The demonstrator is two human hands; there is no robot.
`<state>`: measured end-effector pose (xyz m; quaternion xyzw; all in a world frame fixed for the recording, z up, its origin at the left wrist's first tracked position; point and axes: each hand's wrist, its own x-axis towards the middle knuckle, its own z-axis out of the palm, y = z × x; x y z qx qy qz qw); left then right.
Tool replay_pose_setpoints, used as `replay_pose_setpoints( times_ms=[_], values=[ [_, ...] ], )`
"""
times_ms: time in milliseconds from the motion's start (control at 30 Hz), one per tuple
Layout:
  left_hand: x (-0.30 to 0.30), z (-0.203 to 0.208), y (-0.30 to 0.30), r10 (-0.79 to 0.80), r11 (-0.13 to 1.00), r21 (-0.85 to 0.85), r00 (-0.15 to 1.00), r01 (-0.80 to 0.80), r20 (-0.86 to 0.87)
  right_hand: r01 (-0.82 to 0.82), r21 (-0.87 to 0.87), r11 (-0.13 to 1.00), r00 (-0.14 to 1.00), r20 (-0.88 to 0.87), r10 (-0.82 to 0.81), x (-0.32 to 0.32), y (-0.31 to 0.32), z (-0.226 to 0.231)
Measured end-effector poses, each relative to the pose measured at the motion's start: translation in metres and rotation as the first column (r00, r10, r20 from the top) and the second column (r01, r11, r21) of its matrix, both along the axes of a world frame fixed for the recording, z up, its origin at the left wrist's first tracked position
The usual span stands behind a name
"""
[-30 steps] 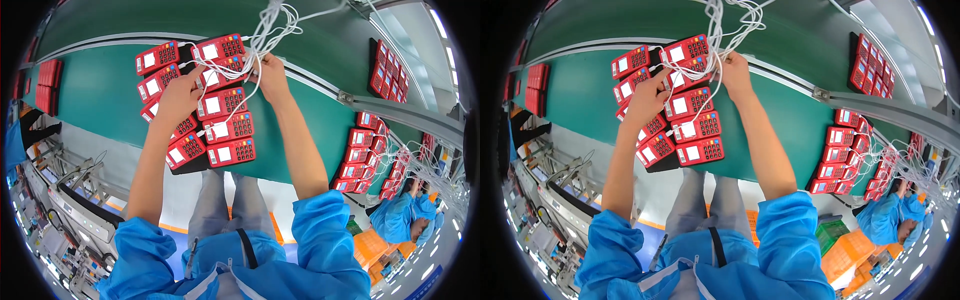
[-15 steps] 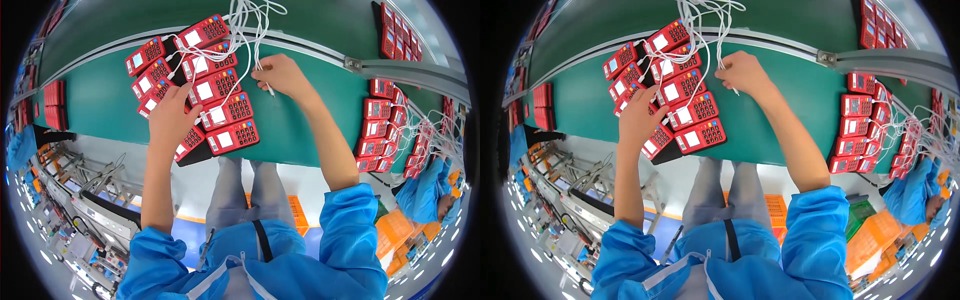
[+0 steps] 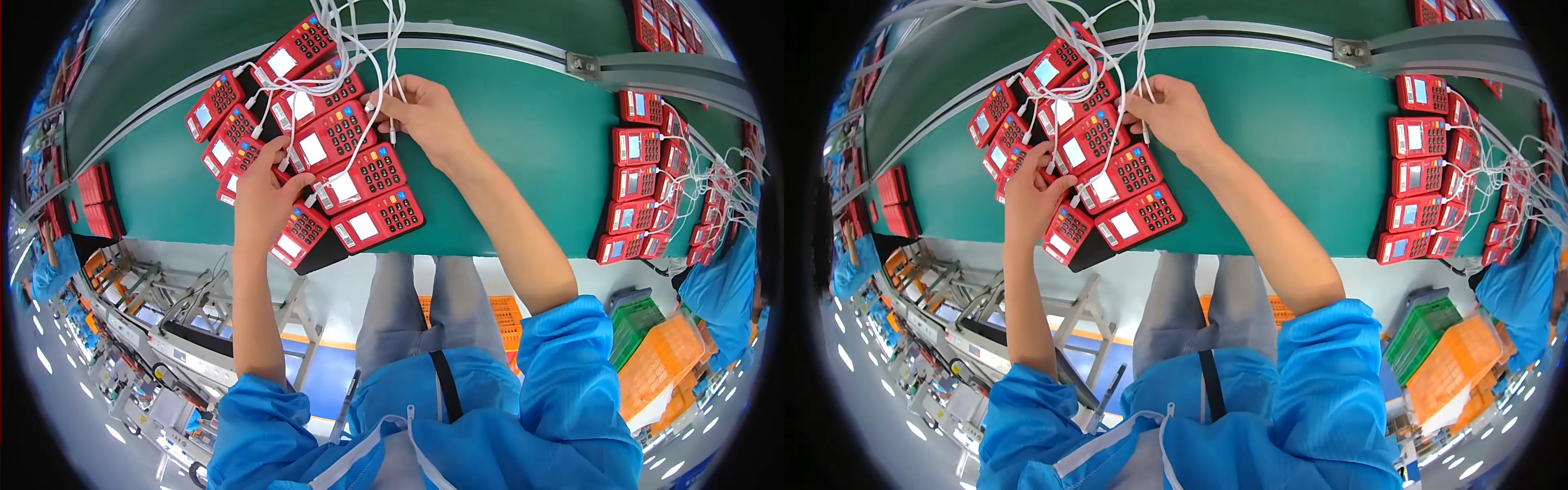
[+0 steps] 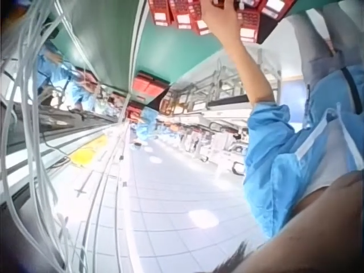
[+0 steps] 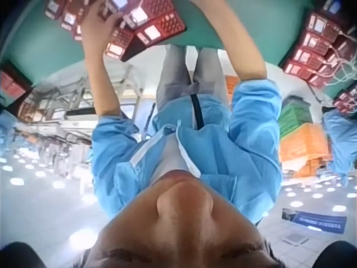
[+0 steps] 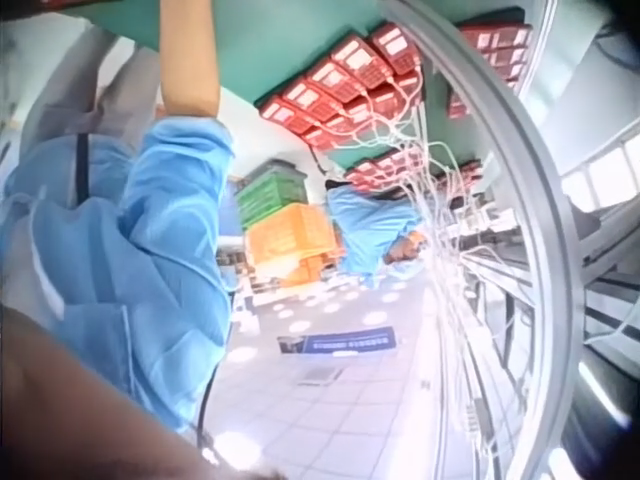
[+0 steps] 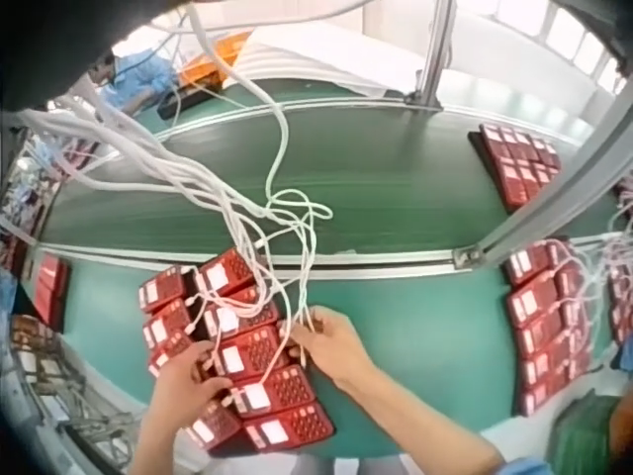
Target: The person connects cables to red handheld electronic devices and uses a computer with a mouse for testing or data entry on an assembly line.
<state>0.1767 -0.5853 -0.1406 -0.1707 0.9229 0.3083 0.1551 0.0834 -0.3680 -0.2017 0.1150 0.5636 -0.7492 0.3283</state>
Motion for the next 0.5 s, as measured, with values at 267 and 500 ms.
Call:
replay_pose_setpoints(
  times_ms=[267,500],
  values=[
    [-0.006,0.001,0.001,0.059,0.994,0.093,0.998,-0.060,0.007,0.108,0.037,0.993,0.994,-0.036,-0.107,0.007,-0.014,0.001],
    [-0.008,0.001,0.006,0.071,0.991,0.109,0.996,-0.076,0.046,0.347,-0.229,0.909,0.937,0.120,-0.328,0.020,-0.024,-0.006]
  ],
)
